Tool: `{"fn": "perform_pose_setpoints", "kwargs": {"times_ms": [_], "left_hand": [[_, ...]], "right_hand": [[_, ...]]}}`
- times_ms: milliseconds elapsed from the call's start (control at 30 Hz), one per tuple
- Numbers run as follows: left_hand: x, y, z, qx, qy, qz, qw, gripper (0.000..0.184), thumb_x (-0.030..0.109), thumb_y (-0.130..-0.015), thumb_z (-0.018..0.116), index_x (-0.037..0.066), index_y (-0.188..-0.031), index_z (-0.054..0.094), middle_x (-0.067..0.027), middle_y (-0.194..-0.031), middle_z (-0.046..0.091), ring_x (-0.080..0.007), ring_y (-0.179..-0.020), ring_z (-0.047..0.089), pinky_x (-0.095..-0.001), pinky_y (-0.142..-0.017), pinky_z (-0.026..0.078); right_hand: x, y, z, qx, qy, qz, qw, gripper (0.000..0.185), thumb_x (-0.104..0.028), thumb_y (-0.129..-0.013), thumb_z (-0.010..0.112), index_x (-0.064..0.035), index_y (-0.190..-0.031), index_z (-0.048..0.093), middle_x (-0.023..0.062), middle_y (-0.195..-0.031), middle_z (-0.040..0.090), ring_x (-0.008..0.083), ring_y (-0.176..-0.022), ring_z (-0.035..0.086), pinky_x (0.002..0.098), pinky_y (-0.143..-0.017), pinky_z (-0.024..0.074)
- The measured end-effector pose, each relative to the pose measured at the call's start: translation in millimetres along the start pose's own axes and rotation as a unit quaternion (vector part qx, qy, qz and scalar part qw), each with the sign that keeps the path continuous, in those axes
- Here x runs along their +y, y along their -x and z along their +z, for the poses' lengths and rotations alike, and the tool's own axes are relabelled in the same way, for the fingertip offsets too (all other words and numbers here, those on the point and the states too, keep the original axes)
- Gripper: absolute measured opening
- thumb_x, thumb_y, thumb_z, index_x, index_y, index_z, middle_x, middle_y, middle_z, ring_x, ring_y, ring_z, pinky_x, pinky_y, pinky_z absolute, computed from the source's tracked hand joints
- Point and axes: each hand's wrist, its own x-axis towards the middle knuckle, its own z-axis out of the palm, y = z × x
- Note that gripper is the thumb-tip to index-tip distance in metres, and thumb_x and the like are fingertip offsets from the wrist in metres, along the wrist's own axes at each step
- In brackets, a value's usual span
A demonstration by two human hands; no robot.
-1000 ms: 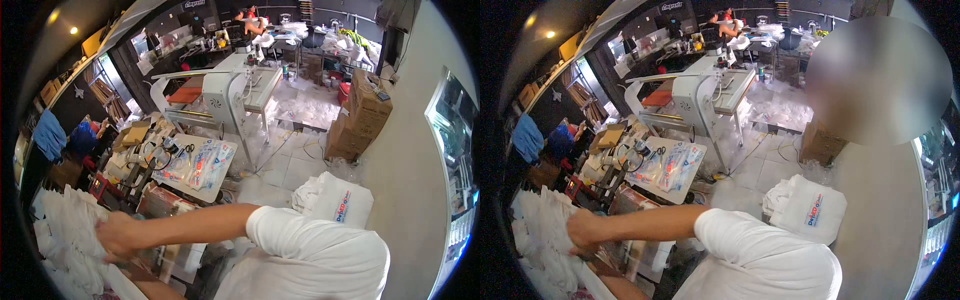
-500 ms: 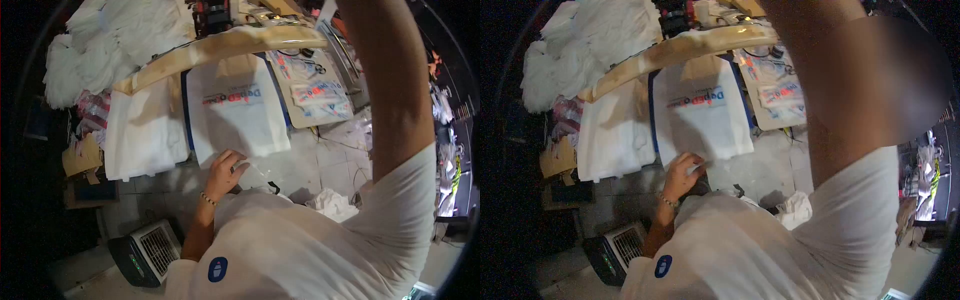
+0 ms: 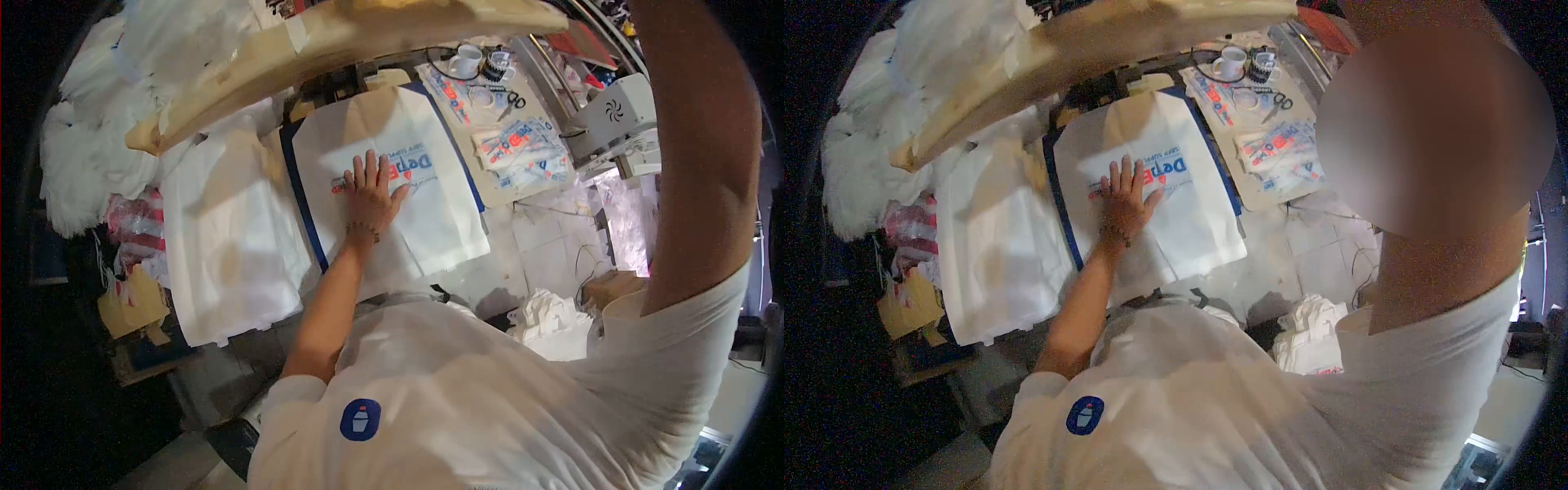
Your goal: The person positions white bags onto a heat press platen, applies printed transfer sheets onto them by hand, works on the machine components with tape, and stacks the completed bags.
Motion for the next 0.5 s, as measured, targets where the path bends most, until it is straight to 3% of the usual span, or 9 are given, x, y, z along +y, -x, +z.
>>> {"fn": "perform_pose_setpoints", "kwargs": {"times_ms": [133, 200, 300, 333, 367, 400, 467, 500], "left_hand": [[10, -17, -5, -0.004, 0.047, -0.097, 0.994, 0.071, 0.05, -0.093, 0.058, 0.002, -0.144, 0.046, -0.0251, -0.153, 0.036, -0.0488, -0.139, 0.033, -0.062, -0.112, 0.028], [6, -15, 15, 0.044, 0.047, 0.002, 0.998, 0.067, 0.045, -0.094, 0.056, 0.0, -0.143, 0.046, -0.0262, -0.152, 0.037, -0.0486, -0.14, 0.033, -0.0624, -0.112, 0.027], [-9, -24, 19, 0.026, 0.043, 0.002, 0.999, 0.066, 0.041, -0.095, 0.056, -0.002, -0.143, 0.045, -0.0264, -0.153, 0.036, -0.0471, -0.14, 0.033, -0.0611, -0.114, 0.025], [-17, -17, 21, 0.012, 0.037, 0.003, 0.999, 0.065, 0.04, -0.095, 0.055, -0.002, -0.144, 0.045, -0.0262, -0.153, 0.036, -0.0465, -0.14, 0.034, -0.0607, -0.114, 0.024], [-13, -23, -20, 0.001, 0.068, -0.039, 0.997, 0.064, 0.038, -0.096, 0.054, -0.003, -0.144, 0.043, -0.0256, -0.154, 0.035, -0.0471, -0.141, 0.031, -0.0606, -0.115, 0.023], [-25, -23, -31, 0.052, 0.088, -0.034, 0.994, 0.064, 0.037, -0.097, 0.053, -0.004, -0.145, 0.042, -0.0252, -0.156, 0.032, -0.0464, -0.144, 0.027, -0.0606, -0.115, 0.022], [-42, -7, -29, 0.073, 0.007, -0.076, 0.994, 0.062, 0.037, -0.098, 0.052, -0.004, -0.144, 0.043, -0.0251, -0.156, 0.032, -0.0459, -0.144, 0.027, -0.0586, -0.116, 0.022], [-44, 2, -20, 0.071, 0.003, -0.079, 0.994, 0.062, 0.037, -0.098, 0.052, -0.004, -0.144, 0.043, -0.0251, -0.156, 0.032, -0.0459, -0.144, 0.027, -0.0586, -0.116, 0.022]], "right_hand": [[-3, 47, 10, 0.006, -0.073, -0.034, 0.997, 0.03, -0.037, -0.089, 0.066, -0.0093, -0.099, 0.074, 0.0165, -0.102, 0.069, 0.0306, -0.088, 0.069, 0.0406, -0.077, 0.0546], [20, 78, 45, -0.004, -0.097, -0.01, 0.995, 0.029, -0.035, -0.089, 0.066, -0.0092, -0.1, 0.074, 0.0168, -0.104, 0.069, 0.0308, -0.088, 0.069, 0.0403, -0.078, 0.055], [85, 168, 151, -0.062, -0.096, 0.093, 0.989, 0.027, -0.032, -0.09, 0.067, -0.0089, -0.101, 0.073, 0.0172, -0.106, 0.069, 0.0311, -0.09, 0.069, 0.0399, -0.079, 0.0556], [105, 212, 191, -0.074, -0.049, 0.115, 0.989, 0.027, -0.019, -0.09, 0.069, -0.0056, -0.113, 0.068, 0.017, -0.108, 0.067, 0.034, -0.096, 0.065, 0.0349, -0.084, 0.0535], [122, 253, 216, -0.143, -0.055, 0.216, 0.964, 0.038, -0.031, -0.093, 0.064, -0.0085, -0.124, 0.065, 0.0178, -0.13, 0.059, 0.0358, -0.12, 0.057, 0.0432, -0.101, 0.0465], [126, 292, 236, -0.142, -0.061, 0.22, 0.963, 0.038, -0.031, -0.093, 0.064, -0.0085, -0.124, 0.065, 0.0178, -0.13, 0.059, 0.0358, -0.12, 0.057, 0.0432, -0.101, 0.0465], [134, 349, 260, -0.176, 0.185, 0.229, 0.94, 0.055, -0.045, -0.095, 0.057, -0.0147, -0.14, 0.055, 0.0164, -0.151, 0.042, 0.0392, -0.142, 0.035, 0.0558, -0.116, 0.026], [135, 362, 264, -0.176, 0.179, 0.228, 0.941, 0.055, -0.045, -0.095, 0.057, -0.0147, -0.14, 0.055, 0.0164, -0.151, 0.042, 0.0392, -0.142, 0.035, 0.0558, -0.116, 0.026]]}}
